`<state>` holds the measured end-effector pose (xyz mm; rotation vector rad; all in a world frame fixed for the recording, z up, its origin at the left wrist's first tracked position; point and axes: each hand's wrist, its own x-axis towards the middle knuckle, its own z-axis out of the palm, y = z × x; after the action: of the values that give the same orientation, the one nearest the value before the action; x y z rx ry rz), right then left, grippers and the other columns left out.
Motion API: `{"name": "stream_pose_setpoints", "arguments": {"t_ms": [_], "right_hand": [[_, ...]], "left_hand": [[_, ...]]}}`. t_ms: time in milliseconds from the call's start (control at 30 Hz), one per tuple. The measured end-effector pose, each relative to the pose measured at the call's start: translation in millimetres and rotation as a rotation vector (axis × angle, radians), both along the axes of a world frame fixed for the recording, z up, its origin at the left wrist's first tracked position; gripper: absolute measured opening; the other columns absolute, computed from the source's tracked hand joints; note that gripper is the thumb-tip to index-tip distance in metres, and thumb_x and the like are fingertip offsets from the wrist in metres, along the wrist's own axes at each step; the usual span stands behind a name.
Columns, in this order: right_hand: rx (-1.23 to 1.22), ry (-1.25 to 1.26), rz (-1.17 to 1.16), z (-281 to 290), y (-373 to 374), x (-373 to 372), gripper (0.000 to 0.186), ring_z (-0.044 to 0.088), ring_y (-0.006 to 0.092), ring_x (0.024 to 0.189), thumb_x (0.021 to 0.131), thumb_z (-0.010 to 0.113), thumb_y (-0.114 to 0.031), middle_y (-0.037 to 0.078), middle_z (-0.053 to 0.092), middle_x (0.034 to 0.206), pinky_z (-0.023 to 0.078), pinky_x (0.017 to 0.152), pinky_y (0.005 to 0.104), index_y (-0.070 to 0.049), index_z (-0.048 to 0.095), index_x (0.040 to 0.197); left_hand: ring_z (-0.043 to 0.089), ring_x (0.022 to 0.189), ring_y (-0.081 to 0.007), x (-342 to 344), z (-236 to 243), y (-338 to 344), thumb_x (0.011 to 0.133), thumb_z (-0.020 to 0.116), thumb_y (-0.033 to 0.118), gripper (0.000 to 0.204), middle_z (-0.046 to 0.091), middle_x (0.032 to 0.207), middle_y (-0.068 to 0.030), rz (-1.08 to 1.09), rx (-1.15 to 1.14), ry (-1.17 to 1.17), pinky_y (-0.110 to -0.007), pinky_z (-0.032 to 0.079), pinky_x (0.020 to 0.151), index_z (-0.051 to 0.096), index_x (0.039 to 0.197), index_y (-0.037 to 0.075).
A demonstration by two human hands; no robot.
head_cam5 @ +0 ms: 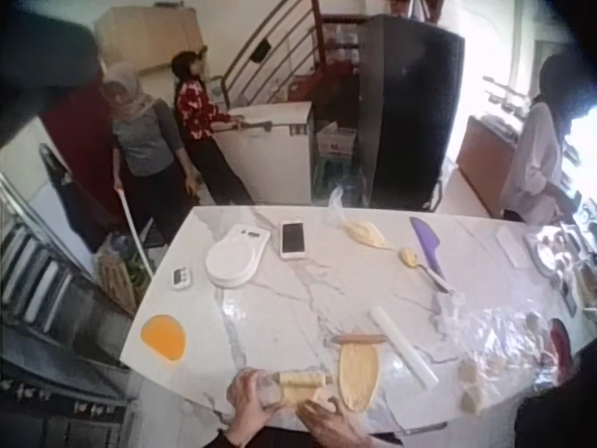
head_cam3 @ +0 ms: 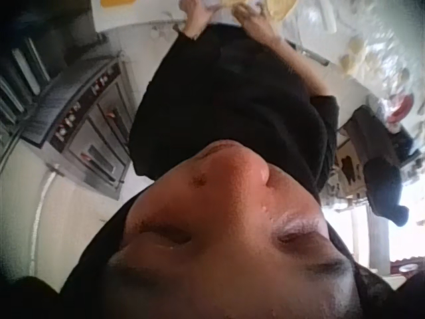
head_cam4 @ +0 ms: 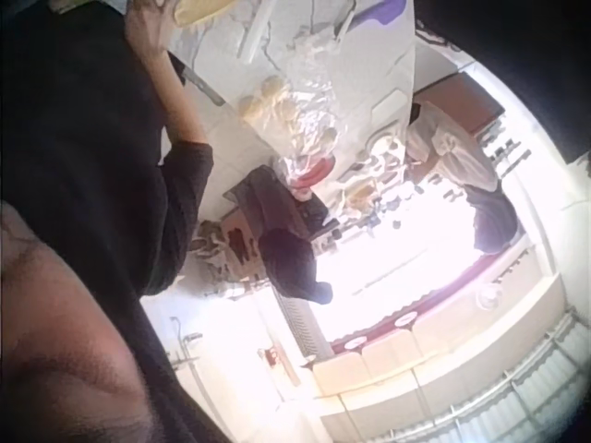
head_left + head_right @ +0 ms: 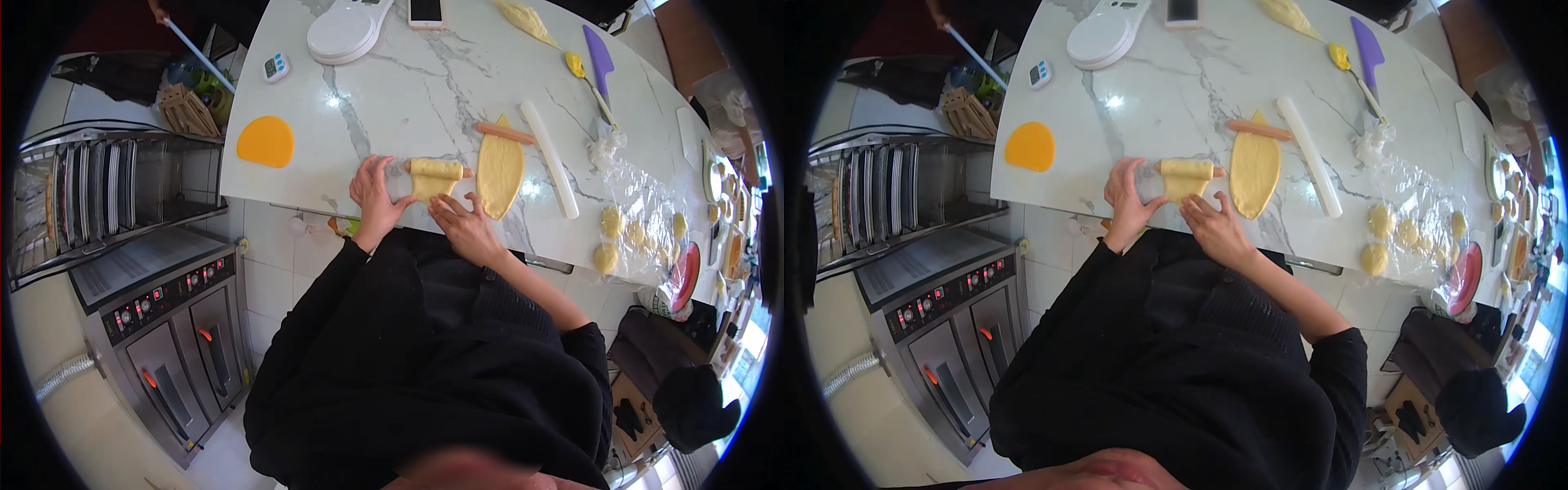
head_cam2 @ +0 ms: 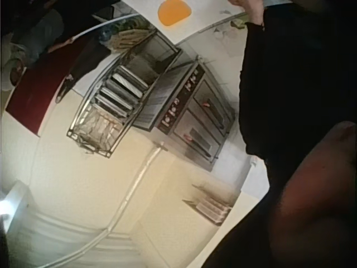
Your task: The person flattens dough on the counter with a rolling pin, wraps sausages in the dough, and cuts the rolled dough using scissors before shaping it by hand.
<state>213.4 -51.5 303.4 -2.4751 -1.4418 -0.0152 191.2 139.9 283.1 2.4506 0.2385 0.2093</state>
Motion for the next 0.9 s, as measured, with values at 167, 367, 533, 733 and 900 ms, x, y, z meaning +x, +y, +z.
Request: {"name": "stream_pose_setpoints", "arguments": {"t_ms": [167,367,533,733,900], "right_hand": [[-0.038,0.096,-0.134,7,7,-1,0.053,0.036,0.0214,0.107,0.064,0.051,0.000,0.006,0.041,0.112,0.025,0.086,0.0421,-0.016,0.050,0.115],[-0.011,0.143,-0.147,13,4,-1,0.054,0.034,0.0222,0.108,0.063,0.050,0.002,0.004,0.041,0.109,0.024,0.085,0.0423,-0.022,0.053,0.111],[-0.030,0.146,-0.204,10,-11,3,0.047,0.035,0.0221,0.107,0.064,0.051,-0.003,0.006,0.042,0.108,0.025,0.085,0.0430,-0.018,0.054,0.109],[0.364,0.154,-0.427,23,1,46,0.027,0.042,0.0218,0.101,0.072,0.052,-0.006,0.006,0.048,0.105,0.026,0.085,0.0402,-0.012,0.059,0.097],[0.277,0.271,-0.355,0,-3,63,0.021,0.049,0.0187,0.088,0.070,0.061,-0.013,0.002,0.056,0.088,0.028,0.082,0.0385,-0.009,0.057,0.091]], "left_hand": [[0.018,0.119,-0.0297,0,-8,4,0.052,0.076,0.030,0.086,0.024,0.124,-0.0137,-0.026,0.004,0.019,-0.050,0.010,0.093,0.029,0.122,0.015],[0.016,0.121,-0.0304,-2,-2,-7,0.053,0.076,0.034,0.087,0.021,0.127,-0.0142,0.014,0.047,0.093,-0.054,0.009,0.092,0.027,0.123,0.016],[0.013,0.122,-0.0307,0,3,-5,0.051,0.077,0.034,0.088,0.017,0.128,-0.0139,0.016,0.041,0.152,-0.055,0.008,0.092,0.028,0.122,0.015],[0.032,0.114,-0.0286,25,11,4,0.066,0.068,0.024,0.057,0.039,0.120,-0.0119,-0.141,-0.005,0.088,-0.050,0.019,0.092,0.043,0.116,0.011],[0.054,0.086,-0.0209,43,19,6,0.071,0.059,0.004,0.023,0.058,0.091,-0.0082,-0.326,-0.319,0.047,-0.027,0.041,0.073,0.059,0.094,0.005]]}}
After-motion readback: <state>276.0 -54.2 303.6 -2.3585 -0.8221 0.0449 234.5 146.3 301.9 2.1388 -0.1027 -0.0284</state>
